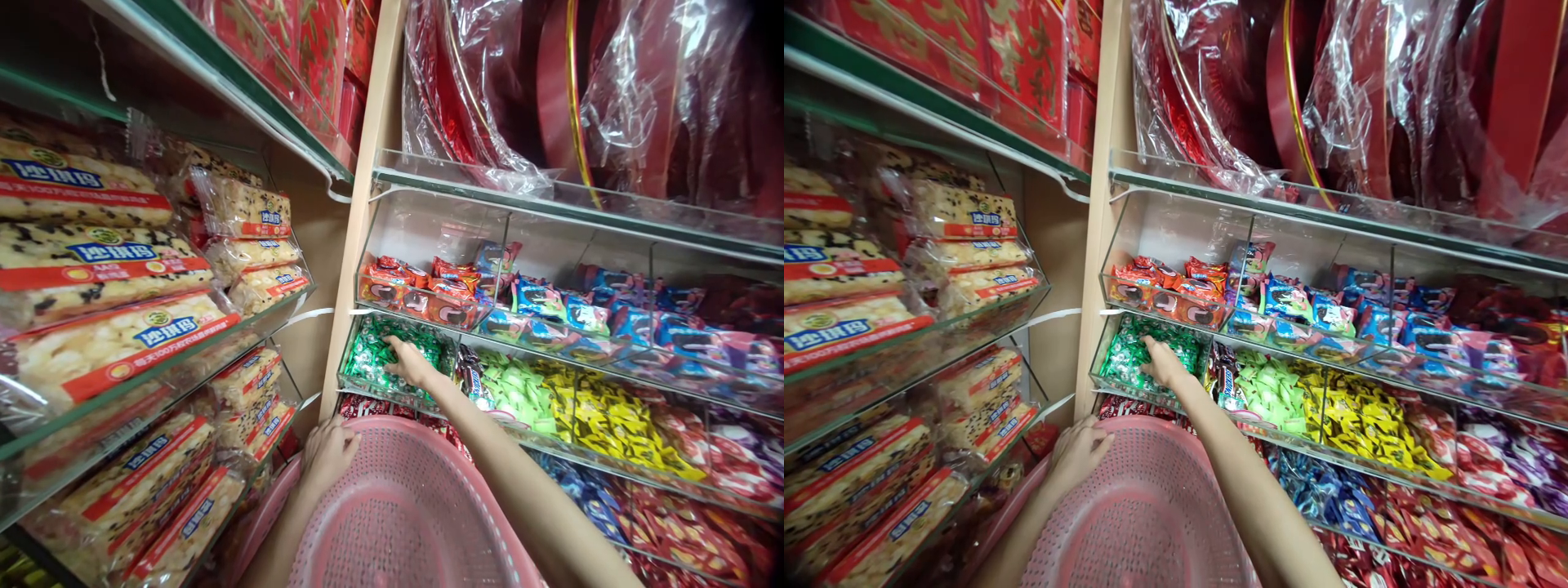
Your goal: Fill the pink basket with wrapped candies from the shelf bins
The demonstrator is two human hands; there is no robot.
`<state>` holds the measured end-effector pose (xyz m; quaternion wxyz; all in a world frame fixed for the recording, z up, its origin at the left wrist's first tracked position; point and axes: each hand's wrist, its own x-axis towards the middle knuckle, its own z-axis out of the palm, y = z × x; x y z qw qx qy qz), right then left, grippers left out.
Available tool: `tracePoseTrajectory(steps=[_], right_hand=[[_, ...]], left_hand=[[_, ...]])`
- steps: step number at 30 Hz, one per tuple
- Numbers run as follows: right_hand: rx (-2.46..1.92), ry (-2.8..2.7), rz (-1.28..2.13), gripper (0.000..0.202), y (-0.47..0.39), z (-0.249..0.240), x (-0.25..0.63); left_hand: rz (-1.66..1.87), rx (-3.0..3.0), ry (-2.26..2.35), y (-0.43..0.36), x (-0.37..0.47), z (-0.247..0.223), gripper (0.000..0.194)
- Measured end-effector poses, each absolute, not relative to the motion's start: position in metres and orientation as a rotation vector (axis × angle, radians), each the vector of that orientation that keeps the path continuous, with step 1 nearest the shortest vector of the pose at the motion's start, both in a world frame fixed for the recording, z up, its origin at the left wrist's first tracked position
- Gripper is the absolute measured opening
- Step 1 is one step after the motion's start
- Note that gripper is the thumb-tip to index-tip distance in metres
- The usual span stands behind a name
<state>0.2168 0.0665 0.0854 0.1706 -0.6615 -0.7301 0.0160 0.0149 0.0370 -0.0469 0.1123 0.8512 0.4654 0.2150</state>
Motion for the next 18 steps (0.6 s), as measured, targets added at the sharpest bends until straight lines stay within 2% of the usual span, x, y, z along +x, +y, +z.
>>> tracePoseTrajectory(steps=[6, 12, 18], right_hand=[[-1.923, -2.020, -0.077, 0.050, 0.066, 0.076, 0.220], [-1.721, -1.979, -0.053, 0.048, 0.074, 0.063, 0.227], [-1.608, -1.936, -0.135, 0.019, 0.079, 0.057, 0.233]], left_hand=[[0.653, 2.491, 1.359, 0.037, 0.015, -0.048, 0.038], [0.613, 2.487, 1.390, 0.036, 0.016, -0.046, 0.037], [0.633, 2.493, 1.385, 0.036, 0.015, -0.048, 0.035]])
